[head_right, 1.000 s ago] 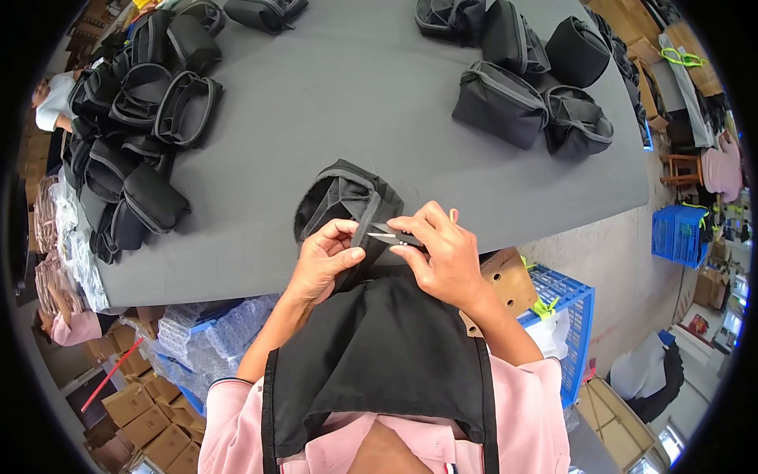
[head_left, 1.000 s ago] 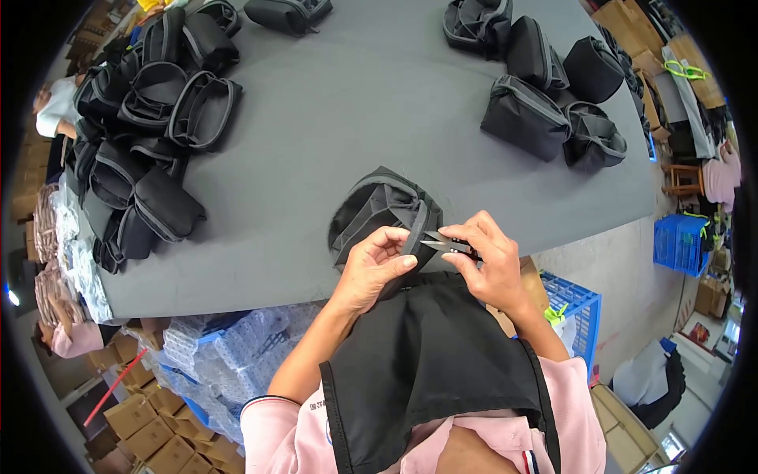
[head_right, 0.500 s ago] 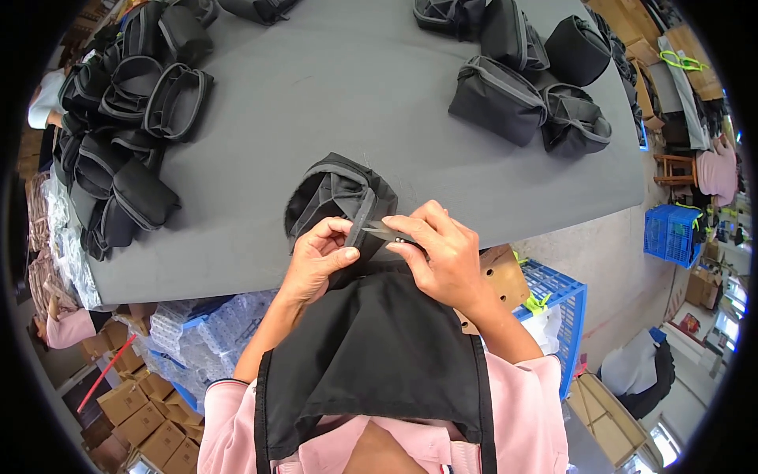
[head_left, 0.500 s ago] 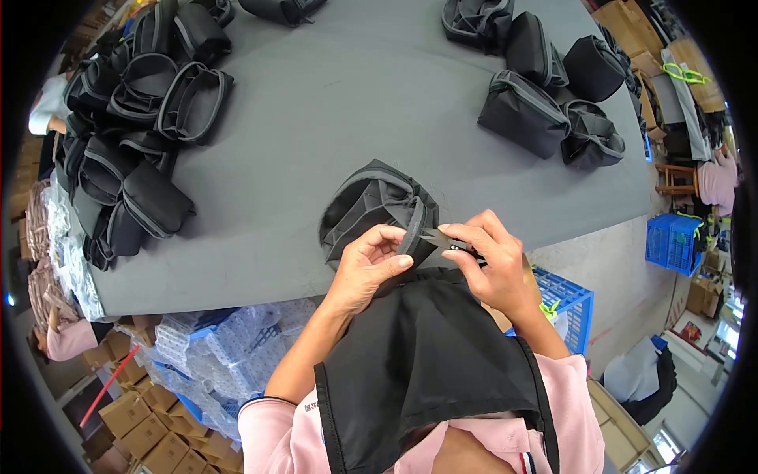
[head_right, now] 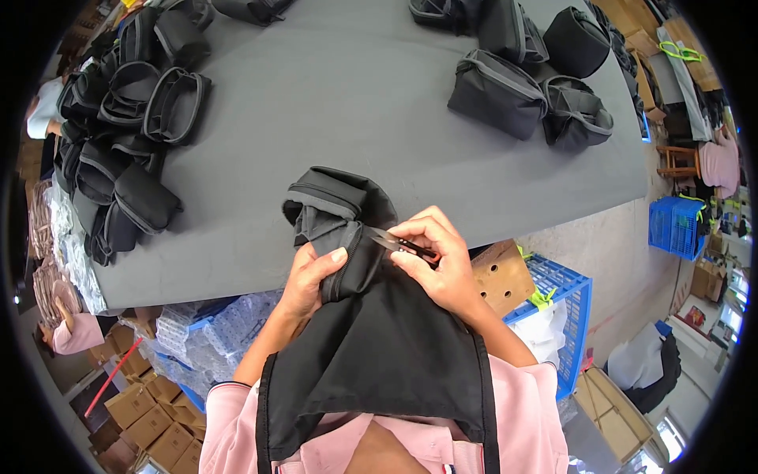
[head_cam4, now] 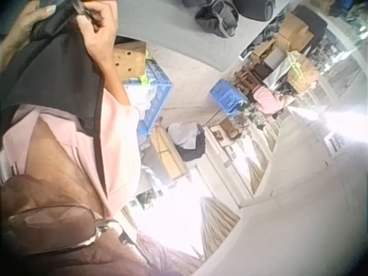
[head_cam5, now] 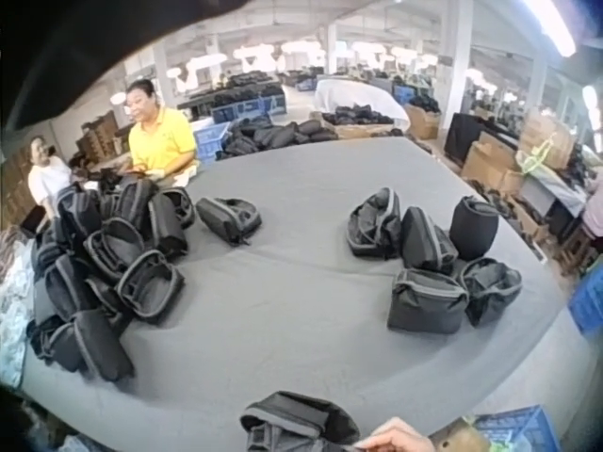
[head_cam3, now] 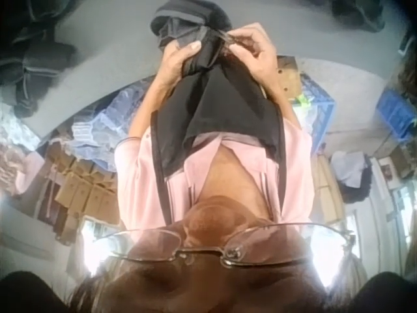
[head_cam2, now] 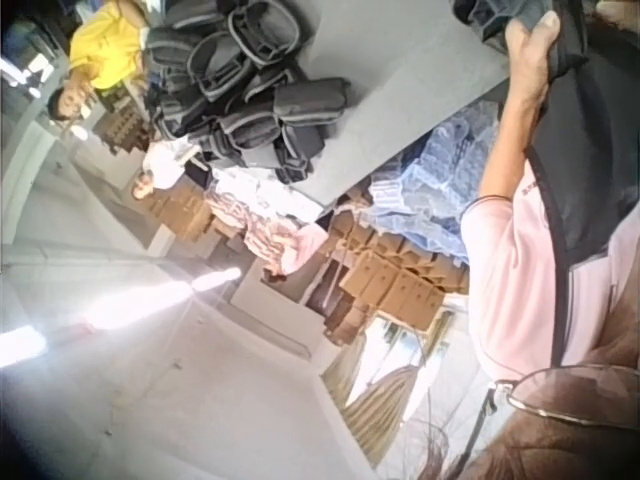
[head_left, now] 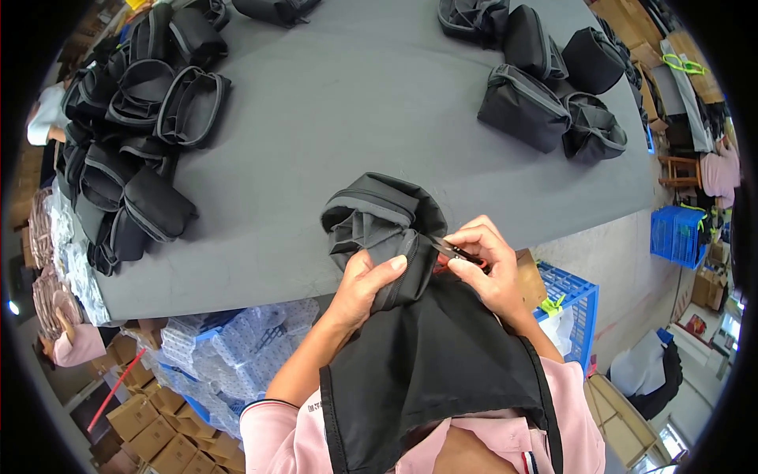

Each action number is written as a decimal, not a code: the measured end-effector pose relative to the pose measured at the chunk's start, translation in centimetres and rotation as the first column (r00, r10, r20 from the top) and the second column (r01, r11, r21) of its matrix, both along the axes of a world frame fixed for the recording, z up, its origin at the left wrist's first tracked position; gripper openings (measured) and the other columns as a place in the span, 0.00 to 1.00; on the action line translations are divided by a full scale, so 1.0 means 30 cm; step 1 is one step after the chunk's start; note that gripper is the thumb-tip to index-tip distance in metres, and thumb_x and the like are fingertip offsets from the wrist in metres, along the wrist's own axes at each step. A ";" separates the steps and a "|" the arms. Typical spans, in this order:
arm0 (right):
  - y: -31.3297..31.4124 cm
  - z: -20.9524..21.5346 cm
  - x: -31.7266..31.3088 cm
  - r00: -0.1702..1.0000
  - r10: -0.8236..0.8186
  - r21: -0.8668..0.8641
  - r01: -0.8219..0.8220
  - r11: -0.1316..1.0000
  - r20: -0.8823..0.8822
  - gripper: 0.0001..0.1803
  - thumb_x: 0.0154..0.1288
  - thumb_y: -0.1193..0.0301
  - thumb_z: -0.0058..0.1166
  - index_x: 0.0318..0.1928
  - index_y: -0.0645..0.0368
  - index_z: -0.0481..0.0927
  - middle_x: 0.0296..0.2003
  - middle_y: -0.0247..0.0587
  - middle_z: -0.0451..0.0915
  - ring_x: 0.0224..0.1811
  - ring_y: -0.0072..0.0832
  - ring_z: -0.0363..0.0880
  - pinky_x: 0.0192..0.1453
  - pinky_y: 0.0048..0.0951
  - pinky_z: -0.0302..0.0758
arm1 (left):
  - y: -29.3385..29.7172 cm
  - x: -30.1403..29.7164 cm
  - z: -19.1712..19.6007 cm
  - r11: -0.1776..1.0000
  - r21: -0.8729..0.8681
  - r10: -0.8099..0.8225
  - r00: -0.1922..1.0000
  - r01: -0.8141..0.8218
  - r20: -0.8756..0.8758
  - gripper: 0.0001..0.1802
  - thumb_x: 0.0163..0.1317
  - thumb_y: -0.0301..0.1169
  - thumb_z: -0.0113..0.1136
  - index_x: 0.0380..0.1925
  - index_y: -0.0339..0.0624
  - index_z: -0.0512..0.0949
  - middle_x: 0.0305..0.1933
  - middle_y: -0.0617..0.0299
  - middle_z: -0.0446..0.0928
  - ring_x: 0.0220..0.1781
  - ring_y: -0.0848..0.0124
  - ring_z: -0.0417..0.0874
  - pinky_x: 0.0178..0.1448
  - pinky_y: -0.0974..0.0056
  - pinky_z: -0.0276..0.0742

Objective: Trimming loose threads from black fabric bags using small snips at a factory workstation.

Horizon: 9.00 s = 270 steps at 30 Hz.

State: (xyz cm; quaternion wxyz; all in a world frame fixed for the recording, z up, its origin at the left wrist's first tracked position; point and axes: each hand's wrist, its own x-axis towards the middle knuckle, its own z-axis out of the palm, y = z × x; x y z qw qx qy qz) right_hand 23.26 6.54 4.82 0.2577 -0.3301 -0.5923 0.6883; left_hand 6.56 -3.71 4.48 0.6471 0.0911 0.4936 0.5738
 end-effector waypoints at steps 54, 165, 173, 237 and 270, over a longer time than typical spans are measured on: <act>0.091 -0.156 -0.207 0.970 -0.151 0.445 0.051 0.894 0.192 0.13 0.48 0.74 0.64 0.33 0.61 0.74 0.23 0.35 0.69 0.23 0.25 0.66 0.29 0.24 0.66 | 0.201 -0.132 -0.172 0.767 -0.143 0.632 0.697 -0.626 0.340 0.20 0.67 0.44 0.47 0.44 0.38 0.70 0.46 0.57 0.72 0.48 0.66 0.74 0.56 0.62 0.68; 0.125 -0.396 -0.214 0.949 -0.182 -0.391 0.276 0.878 0.259 0.10 0.55 0.80 0.56 0.40 0.64 0.75 0.32 0.35 0.78 0.25 0.13 0.70 0.26 0.14 0.65 | 0.288 -0.101 -0.329 0.960 -0.195 -0.226 0.148 0.200 -0.963 0.09 0.50 0.28 0.58 0.22 0.31 0.73 0.23 0.46 0.74 0.26 0.49 0.76 0.31 0.53 0.69; 0.132 -0.354 -0.132 0.926 -0.207 -0.011 0.221 0.975 0.315 0.11 0.55 0.77 0.57 0.40 0.61 0.76 0.32 0.37 0.79 0.31 0.23 0.77 0.36 0.23 0.72 | 0.293 -0.100 -0.306 0.958 -0.216 -0.252 0.197 0.189 -0.948 0.07 0.50 0.25 0.57 0.24 0.31 0.74 0.29 0.46 0.76 0.33 0.47 0.78 0.38 0.51 0.72; 0.186 -0.291 -0.269 0.880 -0.234 0.440 0.031 0.897 0.414 0.09 0.45 0.81 0.52 0.30 0.59 0.71 0.21 0.40 0.74 0.21 0.28 0.73 0.26 0.27 0.67 | 0.331 -0.038 -0.216 0.710 -0.560 -0.624 0.011 0.427 -0.782 0.19 0.51 0.38 0.62 0.35 0.33 0.75 0.34 0.44 0.79 0.37 0.49 0.80 0.42 0.50 0.74; 0.045 -0.125 -0.008 0.985 -0.096 0.470 0.017 0.883 0.145 0.11 0.47 0.78 0.62 0.35 0.59 0.79 0.27 0.37 0.78 0.24 0.27 0.73 0.29 0.27 0.68 | 0.175 -0.130 -0.121 0.936 -0.009 -0.274 0.714 0.351 -0.645 0.18 0.69 0.42 0.46 0.27 0.38 0.66 0.24 0.71 0.62 0.30 0.80 0.60 0.35 0.72 0.63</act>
